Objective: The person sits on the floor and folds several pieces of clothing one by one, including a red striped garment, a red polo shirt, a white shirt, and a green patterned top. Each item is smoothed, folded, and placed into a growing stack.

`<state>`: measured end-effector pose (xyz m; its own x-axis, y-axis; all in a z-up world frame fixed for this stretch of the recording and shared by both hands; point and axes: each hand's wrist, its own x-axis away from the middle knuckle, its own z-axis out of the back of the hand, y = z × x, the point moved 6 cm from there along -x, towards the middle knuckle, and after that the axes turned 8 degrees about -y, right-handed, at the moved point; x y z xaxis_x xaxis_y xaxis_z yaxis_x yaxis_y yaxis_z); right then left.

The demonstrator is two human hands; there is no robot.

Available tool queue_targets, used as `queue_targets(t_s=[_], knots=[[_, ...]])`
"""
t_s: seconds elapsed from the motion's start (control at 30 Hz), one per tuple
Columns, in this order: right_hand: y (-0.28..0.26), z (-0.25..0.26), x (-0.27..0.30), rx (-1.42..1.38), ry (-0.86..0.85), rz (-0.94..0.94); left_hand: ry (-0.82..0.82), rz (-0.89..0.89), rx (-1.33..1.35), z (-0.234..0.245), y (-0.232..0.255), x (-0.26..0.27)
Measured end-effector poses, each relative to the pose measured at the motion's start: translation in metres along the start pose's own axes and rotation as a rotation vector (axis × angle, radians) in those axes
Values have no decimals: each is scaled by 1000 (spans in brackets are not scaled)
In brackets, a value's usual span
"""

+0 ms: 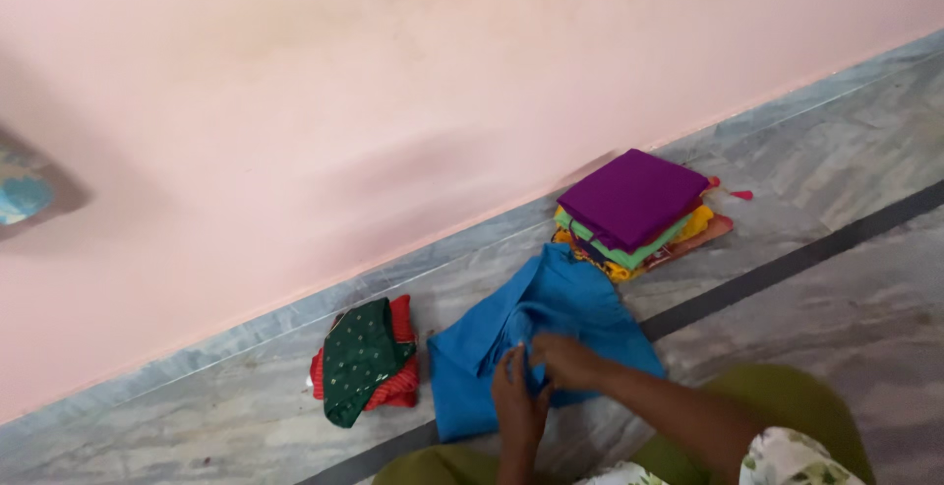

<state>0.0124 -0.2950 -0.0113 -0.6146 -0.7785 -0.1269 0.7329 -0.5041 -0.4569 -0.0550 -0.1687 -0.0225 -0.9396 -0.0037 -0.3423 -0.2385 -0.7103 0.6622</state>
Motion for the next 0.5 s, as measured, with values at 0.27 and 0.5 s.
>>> queue_targets(t_s=[0.27, 0.5], knots=[[71, -32, 4, -660, -125, -297, -188, 478, 182, -27, -64, -18], [200, -6, 107, -202, -246, -1507, 501, 616, 772, 55, -155, -26]])
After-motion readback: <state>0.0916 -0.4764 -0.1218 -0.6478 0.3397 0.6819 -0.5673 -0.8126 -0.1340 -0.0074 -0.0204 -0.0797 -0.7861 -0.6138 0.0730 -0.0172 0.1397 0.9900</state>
